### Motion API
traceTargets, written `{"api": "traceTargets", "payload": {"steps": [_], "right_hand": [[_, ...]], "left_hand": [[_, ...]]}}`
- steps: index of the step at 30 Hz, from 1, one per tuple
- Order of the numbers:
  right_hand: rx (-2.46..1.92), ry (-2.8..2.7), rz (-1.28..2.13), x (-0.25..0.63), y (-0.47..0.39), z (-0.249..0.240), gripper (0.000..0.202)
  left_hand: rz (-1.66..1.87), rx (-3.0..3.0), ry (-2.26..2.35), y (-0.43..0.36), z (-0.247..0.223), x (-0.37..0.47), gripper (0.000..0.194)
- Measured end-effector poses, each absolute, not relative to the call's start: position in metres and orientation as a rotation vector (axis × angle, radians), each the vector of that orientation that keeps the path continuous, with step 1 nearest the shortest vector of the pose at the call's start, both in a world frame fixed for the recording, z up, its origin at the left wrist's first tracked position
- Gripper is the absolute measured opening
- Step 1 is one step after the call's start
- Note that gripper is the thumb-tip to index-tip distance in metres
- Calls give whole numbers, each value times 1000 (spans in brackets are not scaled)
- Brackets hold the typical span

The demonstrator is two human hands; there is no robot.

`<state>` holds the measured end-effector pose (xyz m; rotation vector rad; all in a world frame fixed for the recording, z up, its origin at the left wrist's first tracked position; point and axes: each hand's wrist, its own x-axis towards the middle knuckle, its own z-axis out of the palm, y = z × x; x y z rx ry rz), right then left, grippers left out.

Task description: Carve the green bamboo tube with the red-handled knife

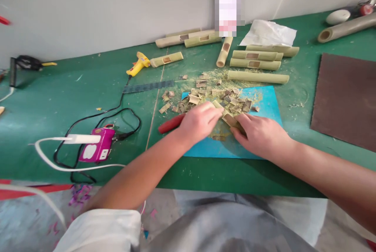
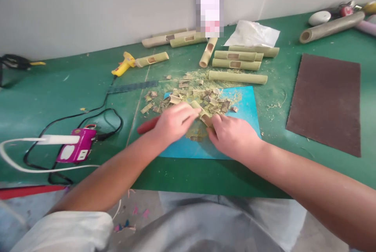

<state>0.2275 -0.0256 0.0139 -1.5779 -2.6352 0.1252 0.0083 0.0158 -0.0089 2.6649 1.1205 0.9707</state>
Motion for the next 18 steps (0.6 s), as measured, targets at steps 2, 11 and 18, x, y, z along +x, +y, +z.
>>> {"api": "traceTargets", "payload": {"steps": [2,11,18], "right_hand": [[-1579,-2626,127,228,-26,14,26],[-1528,-2617,95,229,-25,10,24],[-1543,-2627,119,229,-26,11,26]], "left_hand": [[992,2669,1209,18,-9,7,23],[980,2669,1163,19,-9,8,24],[931,2707,1088,13,-6,9,22]]}}
